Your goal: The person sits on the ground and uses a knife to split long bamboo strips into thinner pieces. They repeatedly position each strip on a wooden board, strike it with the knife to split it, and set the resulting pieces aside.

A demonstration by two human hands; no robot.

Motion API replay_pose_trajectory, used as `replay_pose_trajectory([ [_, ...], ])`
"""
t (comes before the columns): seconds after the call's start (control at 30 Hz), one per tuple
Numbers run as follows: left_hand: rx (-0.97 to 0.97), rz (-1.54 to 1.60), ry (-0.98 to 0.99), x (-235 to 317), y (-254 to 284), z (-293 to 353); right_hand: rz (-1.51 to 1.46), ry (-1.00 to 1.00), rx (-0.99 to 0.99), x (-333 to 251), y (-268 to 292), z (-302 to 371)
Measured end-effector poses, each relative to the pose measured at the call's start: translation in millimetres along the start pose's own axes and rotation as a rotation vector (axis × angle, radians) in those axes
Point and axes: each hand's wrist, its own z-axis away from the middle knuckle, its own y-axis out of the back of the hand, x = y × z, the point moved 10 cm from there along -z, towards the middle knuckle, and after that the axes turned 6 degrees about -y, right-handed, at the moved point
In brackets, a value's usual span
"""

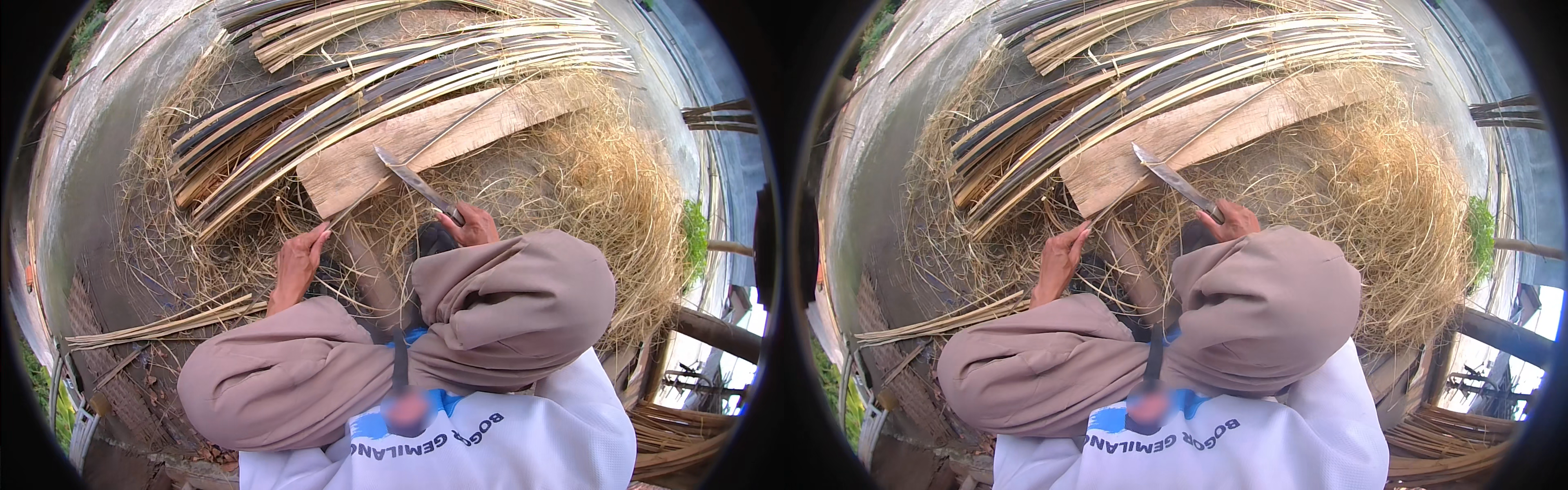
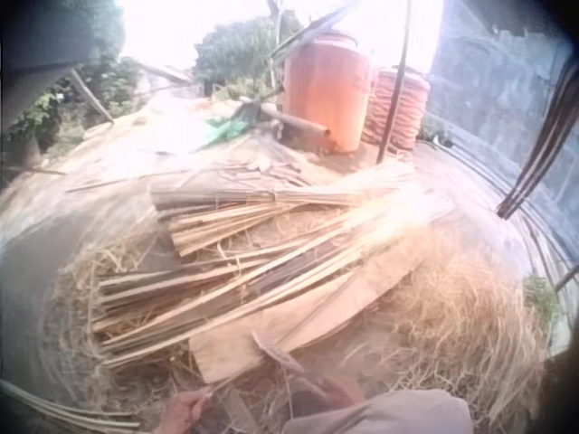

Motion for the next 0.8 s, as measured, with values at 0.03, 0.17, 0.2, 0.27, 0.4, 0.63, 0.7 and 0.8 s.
replay_pose_trajectory([
  [0.03,0.029,0.009,-0.020,1,1,0,-0.030,-0.096,-0.016,11,0,-4],
  [0.17,0.066,0.023,-0.051,-3,5,6,0.103,0.223,-0.024,-25,-22,31],
  [0.2,0.059,0.037,-0.038,-4,8,10,0.100,0.321,0.062,-22,-9,26],
  [0.27,0.076,0.076,-0.035,-3,10,21,0.008,0.057,0.287,43,49,-25],
  [0.4,0.050,0.060,0.000,0,0,11,-0.124,-0.097,0.372,72,77,-57],
  [0.63,-0.034,0.016,0.026,-59,40,56,0.050,0.436,0.301,8,39,-9],
  [0.7,-0.081,0.053,0.039,-95,62,88,-0.060,-0.109,0.395,115,110,-66],
  [0.8,-0.084,0.014,0.026,-107,67,98,-0.088,-0.239,0.476,158,140,-94],
])
